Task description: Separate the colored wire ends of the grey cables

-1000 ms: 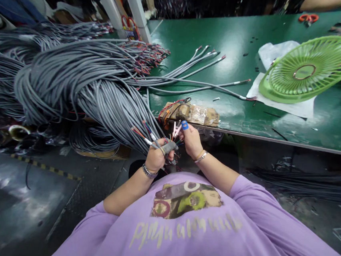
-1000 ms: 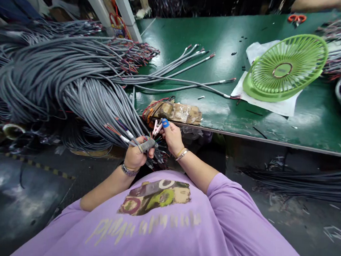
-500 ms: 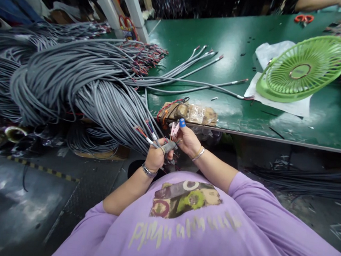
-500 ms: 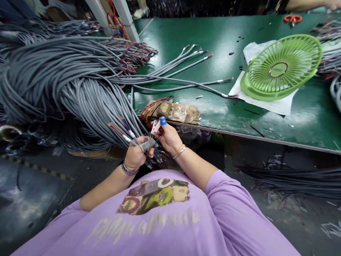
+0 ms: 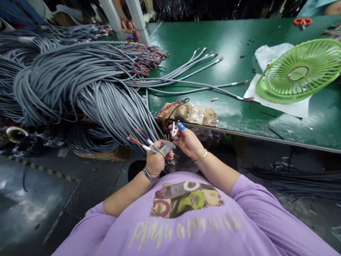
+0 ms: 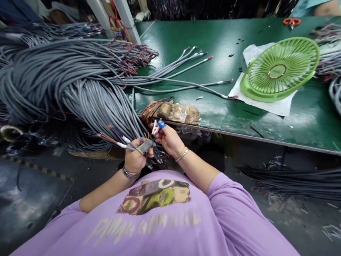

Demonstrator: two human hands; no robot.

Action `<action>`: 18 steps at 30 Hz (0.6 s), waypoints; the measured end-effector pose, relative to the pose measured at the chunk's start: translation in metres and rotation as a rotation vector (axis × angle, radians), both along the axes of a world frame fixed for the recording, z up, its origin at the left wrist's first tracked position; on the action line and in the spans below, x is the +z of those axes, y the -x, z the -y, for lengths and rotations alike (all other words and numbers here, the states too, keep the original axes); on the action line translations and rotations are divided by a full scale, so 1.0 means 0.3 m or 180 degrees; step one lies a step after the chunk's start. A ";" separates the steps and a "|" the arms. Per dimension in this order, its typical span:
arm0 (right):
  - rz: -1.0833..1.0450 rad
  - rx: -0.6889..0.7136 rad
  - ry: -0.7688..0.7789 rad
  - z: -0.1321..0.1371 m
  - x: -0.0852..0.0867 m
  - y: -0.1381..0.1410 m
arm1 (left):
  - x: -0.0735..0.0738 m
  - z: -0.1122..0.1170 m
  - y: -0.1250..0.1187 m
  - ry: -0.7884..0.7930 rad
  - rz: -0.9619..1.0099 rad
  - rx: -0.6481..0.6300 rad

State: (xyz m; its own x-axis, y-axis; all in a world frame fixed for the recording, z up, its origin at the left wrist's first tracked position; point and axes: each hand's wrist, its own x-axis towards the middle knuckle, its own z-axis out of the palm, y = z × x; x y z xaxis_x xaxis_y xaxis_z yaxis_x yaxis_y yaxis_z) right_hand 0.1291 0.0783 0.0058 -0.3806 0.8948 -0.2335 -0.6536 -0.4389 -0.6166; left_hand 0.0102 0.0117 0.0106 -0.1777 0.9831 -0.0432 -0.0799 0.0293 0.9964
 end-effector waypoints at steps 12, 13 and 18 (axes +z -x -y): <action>-0.0218 0.0171 0.0294 -0.021 0.004 0.020 | -0.016 -0.024 -0.024 -0.0125 0.0046 -0.0049; -0.0259 0.0218 0.0324 -0.023 0.007 0.021 | -0.019 -0.025 -0.024 -0.0146 0.0050 -0.0057; -0.0464 0.0067 0.0626 -0.034 0.004 0.038 | -0.039 -0.028 -0.015 -0.0183 -0.0051 -0.0036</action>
